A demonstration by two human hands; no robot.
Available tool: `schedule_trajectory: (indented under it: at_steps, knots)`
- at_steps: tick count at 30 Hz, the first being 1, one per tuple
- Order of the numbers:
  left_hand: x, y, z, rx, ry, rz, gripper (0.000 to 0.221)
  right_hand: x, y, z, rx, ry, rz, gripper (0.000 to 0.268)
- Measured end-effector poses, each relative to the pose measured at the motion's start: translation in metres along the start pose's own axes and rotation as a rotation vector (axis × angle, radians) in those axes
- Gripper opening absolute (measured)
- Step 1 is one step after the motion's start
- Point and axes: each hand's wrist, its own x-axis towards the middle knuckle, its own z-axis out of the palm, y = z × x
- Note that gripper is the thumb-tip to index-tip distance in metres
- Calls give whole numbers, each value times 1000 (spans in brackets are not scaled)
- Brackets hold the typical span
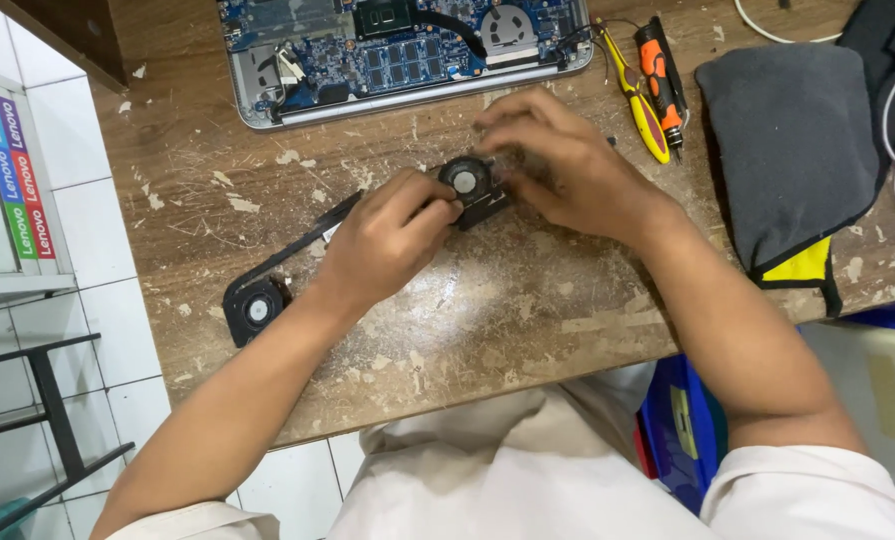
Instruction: Disassembling a laptop cooling fan and heatsink assembly using a screwdriver
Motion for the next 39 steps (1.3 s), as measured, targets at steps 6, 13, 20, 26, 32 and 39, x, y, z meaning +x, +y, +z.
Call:
schedule_trajectory:
  at_steps: [6, 13, 20, 26, 32, 39]
  knots:
    - [5, -3, 0, -28, 20, 103, 23, -2, 11, 2, 437, -4, 223, 31]
    - [-6, -5, 15, 26, 42, 68, 17, 1, 5, 16, 589, -3, 297, 37]
    - [18, 11, -18, -93, -120, -236, 75, 5, 1, 15, 635, 14, 413, 50]
    - [22, 21, -23, -232, -102, -449, 59, 7, -14, 16, 566, 1, 465, 53]
    - [6, 9, -6, -88, -112, -463, 40, 9, -22, 19, 341, -59, 456, 39]
    - [7, 6, -7, -136, -171, -493, 28, 16, -29, 12, 109, -73, 352, 31]
